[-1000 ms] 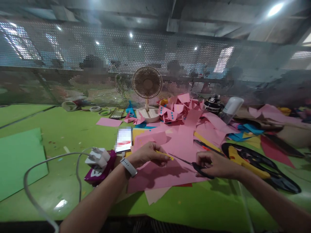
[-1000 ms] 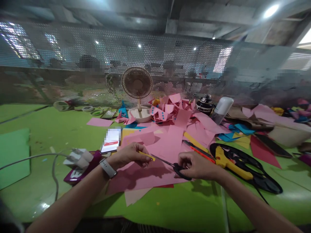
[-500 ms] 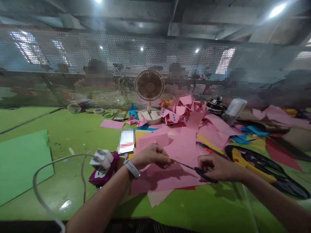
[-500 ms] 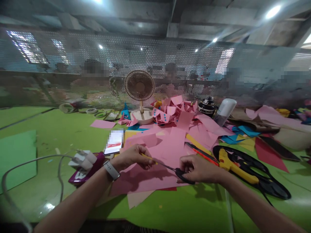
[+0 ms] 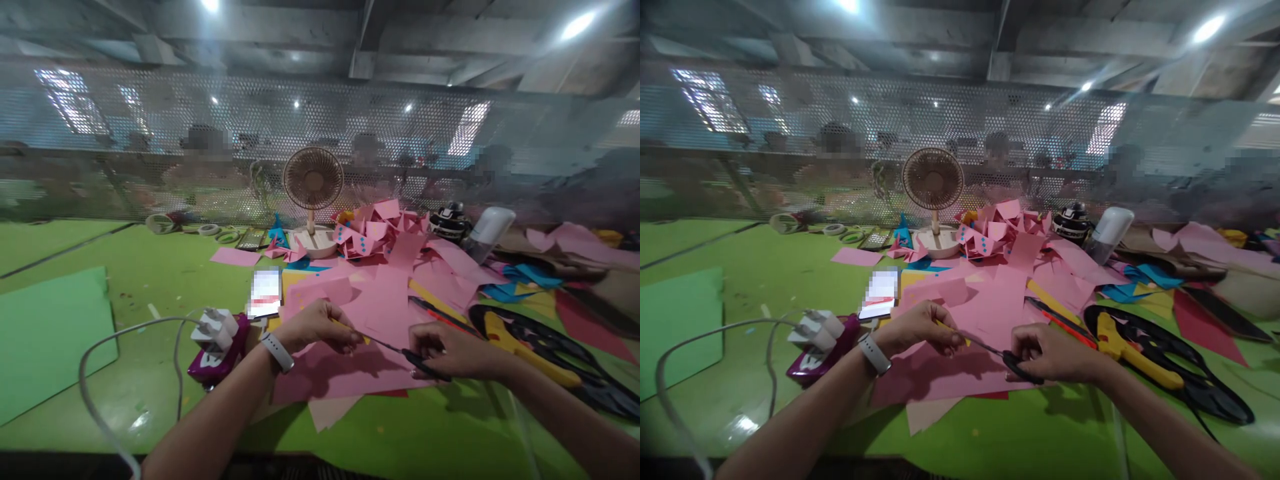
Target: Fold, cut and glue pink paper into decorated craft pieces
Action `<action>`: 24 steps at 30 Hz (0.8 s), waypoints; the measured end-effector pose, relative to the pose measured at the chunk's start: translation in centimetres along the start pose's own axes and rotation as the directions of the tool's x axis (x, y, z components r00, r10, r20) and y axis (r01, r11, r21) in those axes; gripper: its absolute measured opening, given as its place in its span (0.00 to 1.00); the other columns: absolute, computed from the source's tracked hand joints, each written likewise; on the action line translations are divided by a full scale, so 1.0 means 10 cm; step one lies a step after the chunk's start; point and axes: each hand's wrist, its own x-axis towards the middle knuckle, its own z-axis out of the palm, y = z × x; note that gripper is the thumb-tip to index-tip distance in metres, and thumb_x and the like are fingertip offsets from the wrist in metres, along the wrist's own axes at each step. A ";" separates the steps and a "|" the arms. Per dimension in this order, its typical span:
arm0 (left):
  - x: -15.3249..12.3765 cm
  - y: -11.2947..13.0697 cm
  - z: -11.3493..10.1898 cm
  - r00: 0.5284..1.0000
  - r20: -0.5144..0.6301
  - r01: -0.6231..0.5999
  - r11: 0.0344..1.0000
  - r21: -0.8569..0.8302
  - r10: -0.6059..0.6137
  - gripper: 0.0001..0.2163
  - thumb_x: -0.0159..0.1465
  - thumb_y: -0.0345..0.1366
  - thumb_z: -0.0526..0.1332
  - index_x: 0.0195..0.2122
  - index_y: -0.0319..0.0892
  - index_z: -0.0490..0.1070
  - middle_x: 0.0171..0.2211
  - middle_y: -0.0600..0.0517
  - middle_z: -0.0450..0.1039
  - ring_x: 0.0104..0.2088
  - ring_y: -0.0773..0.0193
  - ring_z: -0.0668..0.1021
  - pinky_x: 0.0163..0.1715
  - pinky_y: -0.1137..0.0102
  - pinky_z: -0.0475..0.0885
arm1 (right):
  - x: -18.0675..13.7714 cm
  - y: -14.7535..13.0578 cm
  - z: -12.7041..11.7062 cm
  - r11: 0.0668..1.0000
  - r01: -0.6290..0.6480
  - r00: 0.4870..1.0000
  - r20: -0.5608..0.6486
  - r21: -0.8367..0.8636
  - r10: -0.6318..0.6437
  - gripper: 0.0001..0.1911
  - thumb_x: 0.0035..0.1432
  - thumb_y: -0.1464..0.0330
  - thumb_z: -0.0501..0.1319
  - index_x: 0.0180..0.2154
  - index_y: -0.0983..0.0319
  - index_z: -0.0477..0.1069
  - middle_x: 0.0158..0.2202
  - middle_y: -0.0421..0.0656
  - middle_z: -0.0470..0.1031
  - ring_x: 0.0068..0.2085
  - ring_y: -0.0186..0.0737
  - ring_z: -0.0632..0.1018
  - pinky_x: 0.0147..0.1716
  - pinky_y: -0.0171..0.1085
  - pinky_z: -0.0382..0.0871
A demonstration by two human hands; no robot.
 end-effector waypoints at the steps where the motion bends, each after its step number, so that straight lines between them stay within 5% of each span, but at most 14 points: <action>1: 0.00 0.00 0.00 1.000 0.005 -0.001 1.000 0.000 0.001 0.11 0.47 0.38 0.69 0.28 0.36 0.76 0.23 0.49 0.76 0.22 0.69 0.76 0.28 0.72 0.73 | 0.00 0.00 0.00 1.000 0.002 1.000 0.001 -0.005 -0.002 0.16 0.44 0.60 0.65 0.26 0.65 0.65 0.19 0.35 0.61 0.22 0.27 0.62 0.19 0.27 0.52; 14: 0.01 0.00 -0.01 1.000 -0.014 0.005 1.000 0.007 -0.005 0.12 0.46 0.40 0.69 0.28 0.36 0.75 0.23 0.49 0.75 0.22 0.69 0.76 0.29 0.70 0.73 | 0.00 0.01 0.03 0.994 -0.020 1.000 -0.002 0.111 0.020 0.17 0.42 0.59 0.66 0.26 0.64 0.65 0.19 0.34 0.62 0.21 0.27 0.63 0.17 0.27 0.53; 24: -0.02 0.07 0.02 0.998 -0.032 -0.049 0.999 0.014 0.049 0.14 0.52 0.44 0.65 0.32 0.37 0.74 0.27 0.49 0.75 0.26 0.67 0.76 0.31 0.69 0.72 | 0.15 -0.07 0.05 0.908 0.018 0.982 -0.177 0.418 0.062 0.19 0.47 0.56 0.63 0.29 0.63 0.61 0.24 0.39 0.72 0.17 0.27 0.66 0.17 0.30 0.59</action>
